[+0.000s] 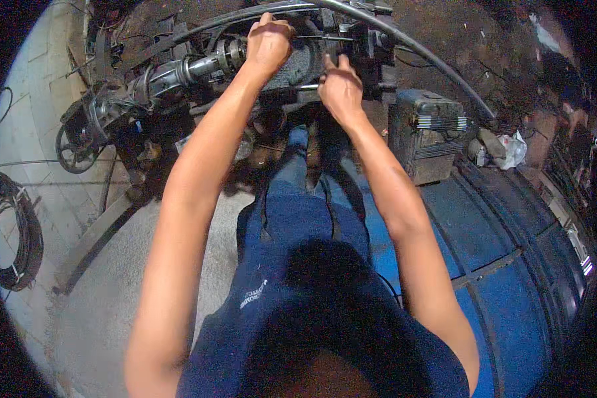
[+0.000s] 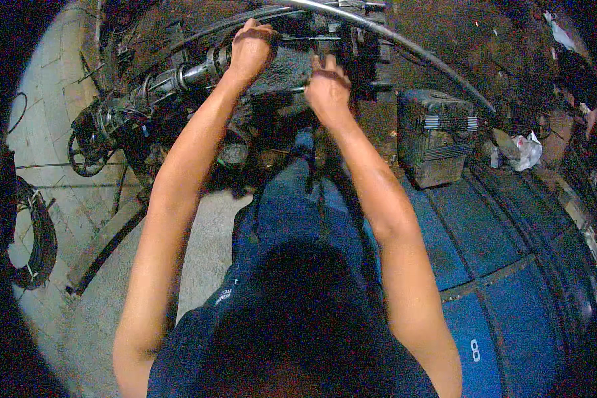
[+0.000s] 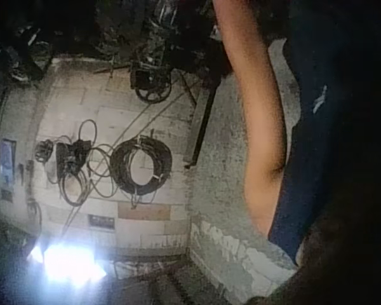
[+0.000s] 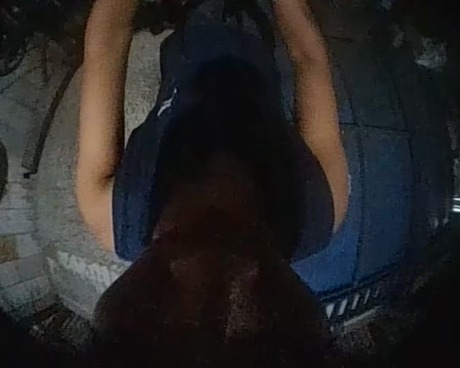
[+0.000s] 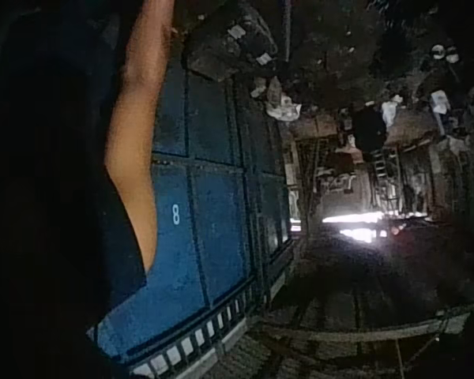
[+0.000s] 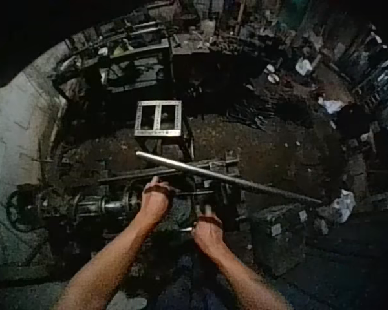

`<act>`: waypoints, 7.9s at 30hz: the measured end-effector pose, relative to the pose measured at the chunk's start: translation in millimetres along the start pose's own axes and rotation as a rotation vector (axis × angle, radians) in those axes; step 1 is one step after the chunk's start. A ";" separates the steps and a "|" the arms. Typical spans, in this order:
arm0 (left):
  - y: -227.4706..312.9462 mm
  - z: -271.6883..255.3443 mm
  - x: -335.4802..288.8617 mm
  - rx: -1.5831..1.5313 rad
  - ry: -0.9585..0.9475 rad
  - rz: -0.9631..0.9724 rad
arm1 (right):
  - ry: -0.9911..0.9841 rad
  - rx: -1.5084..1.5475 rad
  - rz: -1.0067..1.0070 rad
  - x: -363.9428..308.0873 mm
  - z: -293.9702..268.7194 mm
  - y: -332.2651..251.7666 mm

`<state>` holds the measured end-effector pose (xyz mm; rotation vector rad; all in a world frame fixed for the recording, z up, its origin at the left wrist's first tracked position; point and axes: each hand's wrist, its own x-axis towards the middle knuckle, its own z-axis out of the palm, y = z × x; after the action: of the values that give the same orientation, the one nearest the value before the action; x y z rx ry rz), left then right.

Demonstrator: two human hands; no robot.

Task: Bending metal pipes using a specialized metal fabrication machine.

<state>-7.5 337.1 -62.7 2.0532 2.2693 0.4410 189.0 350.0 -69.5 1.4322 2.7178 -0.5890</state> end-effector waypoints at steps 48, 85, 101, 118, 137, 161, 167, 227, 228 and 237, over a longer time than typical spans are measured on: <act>3.0 3.4 -2.0 0.034 -0.040 -0.022 | -0.121 0.030 0.032 -8.0 -25.0 -17.3; 5.8 10.4 -0.9 0.045 0.051 0.013 | -0.001 -0.111 -0.003 9.9 -13.9 -4.8; 68.6 -61.4 -128.9 -0.146 -0.002 -0.128 | -0.203 0.789 0.232 -100.6 5.9 14.7; 61.1 -64.2 -228.1 -0.177 -0.109 -0.263 | -0.343 0.710 -0.070 -106.9 67.1 -38.1; 50.1 -82.2 -273.8 -0.279 -0.052 -0.520 | 0.346 0.500 0.375 -108.5 80.6 19.7; 68.8 -87.4 -264.3 -0.285 -0.111 -0.491 | 0.672 0.193 0.690 -86.7 144.4 107.5; 66.0 -91.6 -260.3 -0.290 -0.129 -0.487 | 0.585 0.418 0.573 -77.6 144.4 123.6; 84.5 -142.1 -255.9 -0.092 0.309 -0.631 | -0.396 0.979 -0.177 -119.1 -32.3 -31.1; 78.5 -147.6 -254.3 -0.059 0.318 -0.639 | -0.387 0.940 -0.178 -115.1 -38.1 -40.9; 12.7 -190.5 -281.4 -0.004 0.416 -0.712 | -0.444 0.965 -0.188 -78.9 -14.7 -140.0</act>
<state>-5.2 28.4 79.9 1.0741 2.9928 0.8502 125.5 220.9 3.6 0.8955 2.2489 -2.1182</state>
